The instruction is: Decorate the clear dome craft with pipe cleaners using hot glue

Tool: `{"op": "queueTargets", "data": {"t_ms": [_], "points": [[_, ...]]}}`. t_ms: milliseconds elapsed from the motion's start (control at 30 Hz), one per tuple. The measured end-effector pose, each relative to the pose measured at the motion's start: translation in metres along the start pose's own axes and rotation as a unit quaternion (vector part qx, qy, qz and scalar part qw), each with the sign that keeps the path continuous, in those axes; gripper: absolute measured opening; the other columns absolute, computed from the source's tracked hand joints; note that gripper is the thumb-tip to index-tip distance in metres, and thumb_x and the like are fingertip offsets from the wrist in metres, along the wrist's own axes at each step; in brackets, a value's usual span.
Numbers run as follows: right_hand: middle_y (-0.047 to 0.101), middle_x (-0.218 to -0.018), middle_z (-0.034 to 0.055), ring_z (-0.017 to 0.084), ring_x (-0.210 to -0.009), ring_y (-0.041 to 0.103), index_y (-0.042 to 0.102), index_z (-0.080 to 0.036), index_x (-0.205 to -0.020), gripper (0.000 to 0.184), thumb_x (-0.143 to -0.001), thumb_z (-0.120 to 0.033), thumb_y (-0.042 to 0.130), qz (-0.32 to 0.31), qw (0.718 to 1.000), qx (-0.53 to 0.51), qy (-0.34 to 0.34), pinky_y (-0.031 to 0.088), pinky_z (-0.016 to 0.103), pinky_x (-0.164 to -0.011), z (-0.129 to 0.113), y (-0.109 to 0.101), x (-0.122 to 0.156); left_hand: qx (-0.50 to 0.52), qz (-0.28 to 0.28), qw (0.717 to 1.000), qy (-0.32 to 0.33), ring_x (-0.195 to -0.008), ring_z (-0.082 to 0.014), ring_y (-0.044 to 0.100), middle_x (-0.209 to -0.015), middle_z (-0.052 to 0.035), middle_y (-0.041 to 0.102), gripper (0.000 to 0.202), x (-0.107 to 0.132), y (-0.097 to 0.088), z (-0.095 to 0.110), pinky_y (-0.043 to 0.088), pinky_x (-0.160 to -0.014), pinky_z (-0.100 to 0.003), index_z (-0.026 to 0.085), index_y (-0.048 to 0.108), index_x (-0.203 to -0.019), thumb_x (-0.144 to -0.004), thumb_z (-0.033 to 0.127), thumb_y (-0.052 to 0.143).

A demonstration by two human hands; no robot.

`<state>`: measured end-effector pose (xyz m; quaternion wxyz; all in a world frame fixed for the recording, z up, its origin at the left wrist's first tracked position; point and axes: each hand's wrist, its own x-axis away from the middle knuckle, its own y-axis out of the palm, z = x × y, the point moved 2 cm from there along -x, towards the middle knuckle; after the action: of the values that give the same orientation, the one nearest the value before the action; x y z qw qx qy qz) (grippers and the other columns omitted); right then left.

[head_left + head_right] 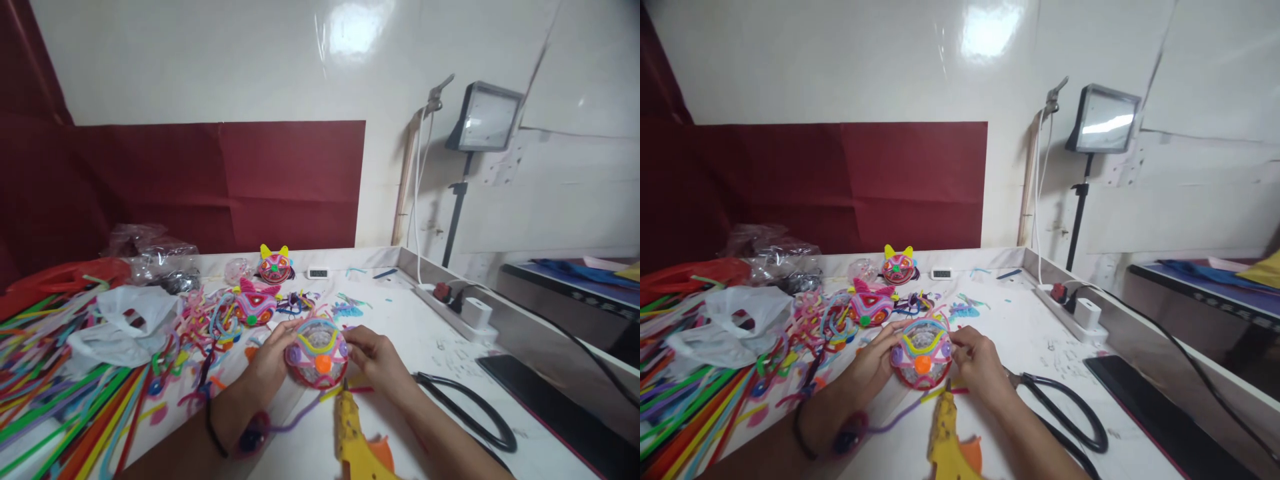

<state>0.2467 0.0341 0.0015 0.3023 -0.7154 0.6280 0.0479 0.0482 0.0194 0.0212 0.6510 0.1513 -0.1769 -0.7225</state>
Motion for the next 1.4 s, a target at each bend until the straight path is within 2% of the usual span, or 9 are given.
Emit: {"op": "queueTargets", "data": {"t_ms": [200, 367, 733, 900, 1100, 1400], "points": [[0.070, -0.096, 0.0075, 0.025, -0.095, 0.064, 0.076, -0.024, -0.098, 0.027, -0.083, -0.028, 0.054, -0.005, 1.000, 0.007, 0.000, 0.051, 0.035, -0.081, 0.002, 0.001, 0.001, -0.003, 0.004, 1.000, 0.002, -0.102, -0.0262, 0.067, -0.094, -0.0047, 0.075, 0.025, 0.002, 0.001, 0.000, 0.049, -0.092, -0.036, 0.022, 0.064, -0.091, -0.067, 0.022, 0.071], [0.070, -0.096, 0.0086, 0.025, -0.091, 0.064, 0.075, -0.021, -0.096, 0.027, -0.082, -0.028, 0.052, -0.001, 1.000, 0.013, -0.001, 0.051, 0.036, -0.079, 0.000, 0.001, 0.002, -0.010, 0.004, 1.000, 0.012, -0.102, -0.0261, 0.067, -0.096, -0.0045, 0.075, 0.027, 0.002, 0.000, -0.001, 0.049, -0.092, -0.034, 0.021, 0.065, -0.092, -0.066, 0.022, 0.071], [0.067, -0.088, 0.0068, 0.024, -0.090, 0.062, 0.073, -0.021, -0.084, 0.024, -0.081, -0.021, 0.050, -0.006, 0.999, 0.043, -0.026, 0.047, 0.034, -0.079, -0.024, -0.002, 0.007, -0.031, 0.000, 0.999, 0.042, -0.107, -0.0258, 0.064, -0.105, -0.0054, 0.073, 0.029, 0.004, -0.005, -0.006, 0.048, -0.093, -0.032, 0.021, 0.067, -0.097, -0.069, 0.027, 0.072], [0.065, -0.090, 0.0078, 0.024, -0.092, 0.061, 0.070, -0.020, -0.086, 0.025, -0.083, -0.019, 0.045, -0.020, 0.996, 0.085, -0.029, 0.047, 0.035, -0.080, -0.030, -0.002, 0.009, -0.048, -0.010, 0.997, 0.053, -0.109, -0.0267, 0.063, -0.106, -0.0054, 0.073, 0.026, 0.002, -0.008, -0.009, 0.049, -0.095, -0.034, 0.022, 0.067, -0.097, -0.073, 0.032, 0.068], [0.063, -0.086, 0.0084, 0.024, -0.089, 0.060, 0.067, -0.018, -0.079, 0.024, -0.084, -0.017, 0.043, -0.023, 0.994, 0.107, -0.024, 0.046, 0.037, -0.080, -0.033, -0.002, 0.010, -0.093, 0.001, 0.993, 0.071, -0.117, -0.0286, 0.059, -0.113, -0.0044, 0.071, 0.029, 0.002, -0.008, -0.008, 0.045, -0.102, -0.037, 0.024, 0.068, -0.099, -0.071, 0.034, 0.066], [0.063, -0.087, 0.0067, 0.021, -0.085, 0.060, 0.066, -0.020, -0.077, 0.026, -0.084, -0.008, 0.043, -0.024, 0.990, 0.133, -0.031, 0.046, 0.033, -0.079, -0.037, -0.001, 0.012, -0.095, -0.004, 0.993, 0.063, -0.116, -0.0296, 0.060, -0.115, -0.0068, 0.071, 0.031, 0.001, -0.008, -0.009, 0.047, -0.098, -0.039, 0.023, 0.068, -0.101, -0.074, 0.039, 0.067]]}}
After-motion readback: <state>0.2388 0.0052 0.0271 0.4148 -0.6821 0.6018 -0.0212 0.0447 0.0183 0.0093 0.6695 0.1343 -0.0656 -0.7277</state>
